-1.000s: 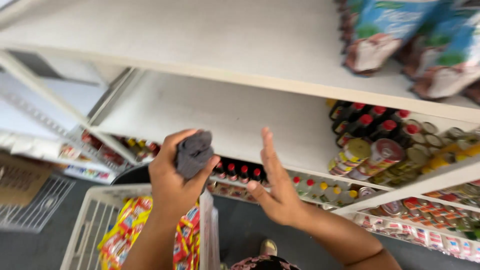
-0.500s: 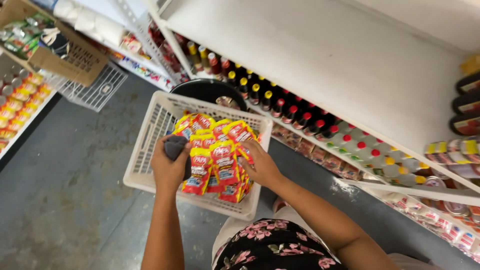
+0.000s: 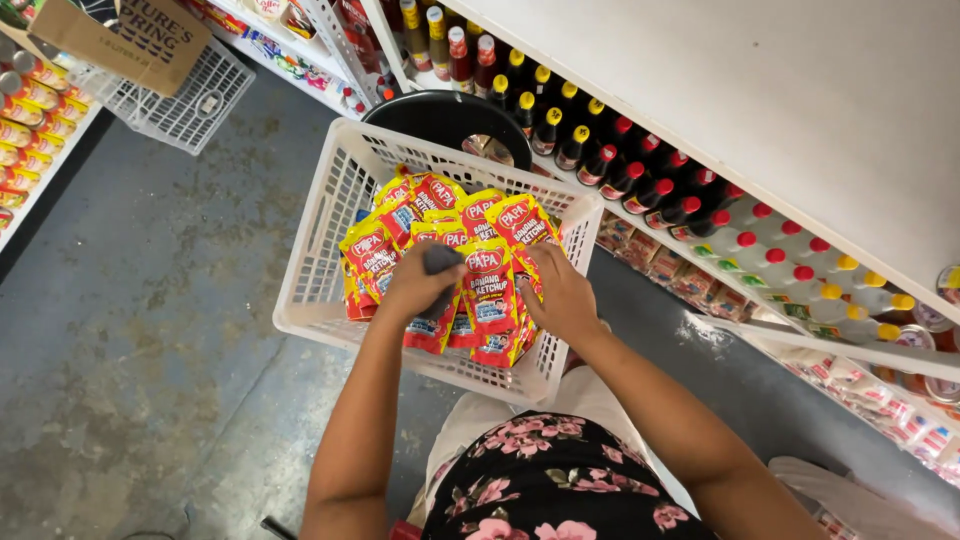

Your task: The person is using a cloth to wipe down grocery pouches and organize them on a shelf.

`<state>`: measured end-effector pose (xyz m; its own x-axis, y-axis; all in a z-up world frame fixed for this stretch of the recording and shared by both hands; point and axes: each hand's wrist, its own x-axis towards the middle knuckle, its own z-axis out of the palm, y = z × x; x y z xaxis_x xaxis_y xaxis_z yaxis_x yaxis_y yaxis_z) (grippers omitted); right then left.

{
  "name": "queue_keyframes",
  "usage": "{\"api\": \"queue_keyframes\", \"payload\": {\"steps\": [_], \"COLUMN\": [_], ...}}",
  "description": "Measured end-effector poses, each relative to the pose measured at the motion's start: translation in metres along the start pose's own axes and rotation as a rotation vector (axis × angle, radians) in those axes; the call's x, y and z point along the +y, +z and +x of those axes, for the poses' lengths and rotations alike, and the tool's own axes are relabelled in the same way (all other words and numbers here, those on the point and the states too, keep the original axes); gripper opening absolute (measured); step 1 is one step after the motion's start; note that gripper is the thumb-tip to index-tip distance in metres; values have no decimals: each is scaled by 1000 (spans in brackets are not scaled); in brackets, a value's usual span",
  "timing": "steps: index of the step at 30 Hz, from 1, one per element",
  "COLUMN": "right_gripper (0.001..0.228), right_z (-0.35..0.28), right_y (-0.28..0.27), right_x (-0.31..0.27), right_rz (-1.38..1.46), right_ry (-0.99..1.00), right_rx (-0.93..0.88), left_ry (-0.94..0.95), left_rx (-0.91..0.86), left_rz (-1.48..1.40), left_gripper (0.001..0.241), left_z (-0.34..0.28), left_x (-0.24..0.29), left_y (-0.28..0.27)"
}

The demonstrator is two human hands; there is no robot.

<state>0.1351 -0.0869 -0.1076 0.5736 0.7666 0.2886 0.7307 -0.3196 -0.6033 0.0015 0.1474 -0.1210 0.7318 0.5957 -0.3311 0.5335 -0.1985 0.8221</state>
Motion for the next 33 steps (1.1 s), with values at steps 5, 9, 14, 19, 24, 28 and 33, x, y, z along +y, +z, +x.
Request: {"api": "queue_keyframes", "payload": {"steps": [5, 9, 14, 19, 24, 28, 33], "right_gripper": [45, 44, 43, 43, 42, 43, 63], "right_z": [2, 3, 1, -1, 2, 3, 17], "right_y": [-1, -2, -1, 0, 0, 6, 17], "right_x": [-3, -6, -4, -4, -4, -8, -31], "right_rz": [1, -9, -13, -15, -33, -73, -322], "right_ry": [31, 55, 36, 39, 59, 46, 293], "right_rx": [-17, -10, -1, -4, -15, -66, -535], "left_ry": [299, 189, 129, 134, -194, -247, -318], "left_rx": [-178, -252, -261, -185, -306, -266, -147], "left_rz": [239, 415, 408, 415, 631, 604, 550], "left_gripper": [59, 64, 61, 64, 65, 75, 88], "left_z": [31, 15, 13, 26, 16, -4, -3], "left_x": [-37, 9, 7, -2, -20, -35, -35], "left_y": [43, 48, 33, -12, -26, -16, -6]}}
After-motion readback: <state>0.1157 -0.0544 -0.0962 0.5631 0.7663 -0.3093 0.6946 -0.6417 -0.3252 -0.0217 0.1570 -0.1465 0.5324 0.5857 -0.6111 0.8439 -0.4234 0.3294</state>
